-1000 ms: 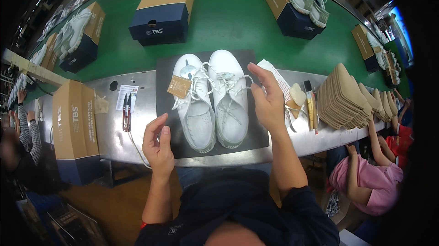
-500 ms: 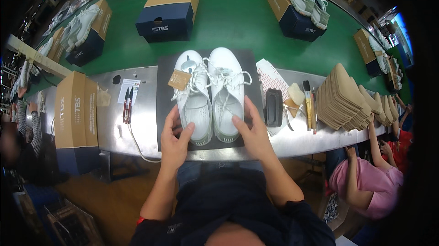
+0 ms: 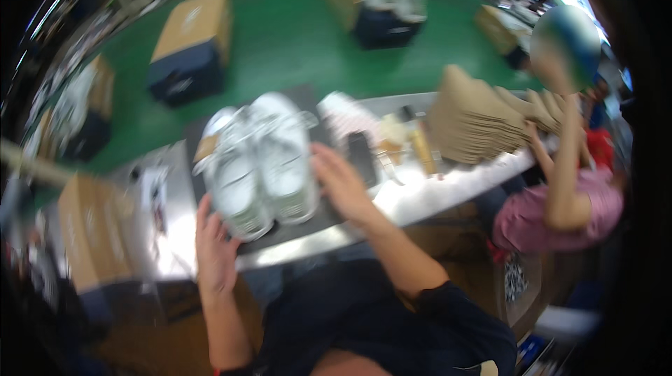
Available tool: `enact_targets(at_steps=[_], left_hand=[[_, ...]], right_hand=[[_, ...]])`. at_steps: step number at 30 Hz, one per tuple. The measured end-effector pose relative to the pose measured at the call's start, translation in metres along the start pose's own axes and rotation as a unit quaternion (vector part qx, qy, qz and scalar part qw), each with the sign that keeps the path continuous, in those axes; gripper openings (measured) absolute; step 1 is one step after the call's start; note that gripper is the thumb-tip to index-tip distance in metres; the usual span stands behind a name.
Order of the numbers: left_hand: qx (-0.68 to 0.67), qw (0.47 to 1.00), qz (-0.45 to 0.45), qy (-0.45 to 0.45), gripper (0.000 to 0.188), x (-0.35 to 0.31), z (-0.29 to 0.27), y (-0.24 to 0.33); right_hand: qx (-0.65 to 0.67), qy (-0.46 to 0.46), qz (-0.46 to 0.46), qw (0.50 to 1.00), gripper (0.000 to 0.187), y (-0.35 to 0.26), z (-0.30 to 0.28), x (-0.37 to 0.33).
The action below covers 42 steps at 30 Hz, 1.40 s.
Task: The person inspects white sneakers on a factory assembly line, turning them over to check the soles and uppers, then places them into branded boxes. The person also uses a small tool to adjust or remove a tag from the shoes before packaging.
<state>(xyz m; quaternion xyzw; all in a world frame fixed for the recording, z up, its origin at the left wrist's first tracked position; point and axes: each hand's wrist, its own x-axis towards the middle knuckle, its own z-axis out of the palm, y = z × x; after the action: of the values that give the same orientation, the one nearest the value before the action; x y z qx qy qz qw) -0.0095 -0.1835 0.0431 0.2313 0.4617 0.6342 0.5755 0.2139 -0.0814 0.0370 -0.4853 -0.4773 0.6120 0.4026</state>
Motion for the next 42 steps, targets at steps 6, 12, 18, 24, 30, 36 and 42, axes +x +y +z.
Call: enact_targets(at_steps=[6,12,18,24,30,36,42], left_hand=[[-0.06,0.997,0.042,-0.023,0.062,0.019,0.013,0.002],[-0.071,0.992,0.047,-0.096,0.054,0.018,0.022,0.002],[-0.078,0.992,0.046,-0.093,0.064,0.024,0.035,0.025],[-0.081,0.991,0.046,-0.093,0.066,0.026,0.047,0.04],[-0.078,0.993,0.048,-0.081,0.066,0.026,0.052,0.038],[-0.075,0.992,0.046,-0.085,0.066,0.026,0.05,0.037],[-0.077,0.993,0.043,-0.081,0.07,0.026,0.05,0.036]], right_hand=[[0.145,-0.154,0.038,0.977,0.09,-0.037,0.011,0.005],[0.172,-0.164,0.045,0.97,0.097,-0.034,0.008,0.002],[0.218,-0.151,0.032,0.964,0.081,-0.044,0.007,0.008],[0.225,-0.178,0.016,0.958,0.071,-0.057,0.008,0.014],[0.223,-0.164,0.016,0.961,0.068,-0.058,0.008,0.011],[0.217,-0.163,0.022,0.962,0.067,-0.056,0.008,0.011],[0.217,-0.147,0.029,0.964,0.071,-0.052,0.007,0.011]])
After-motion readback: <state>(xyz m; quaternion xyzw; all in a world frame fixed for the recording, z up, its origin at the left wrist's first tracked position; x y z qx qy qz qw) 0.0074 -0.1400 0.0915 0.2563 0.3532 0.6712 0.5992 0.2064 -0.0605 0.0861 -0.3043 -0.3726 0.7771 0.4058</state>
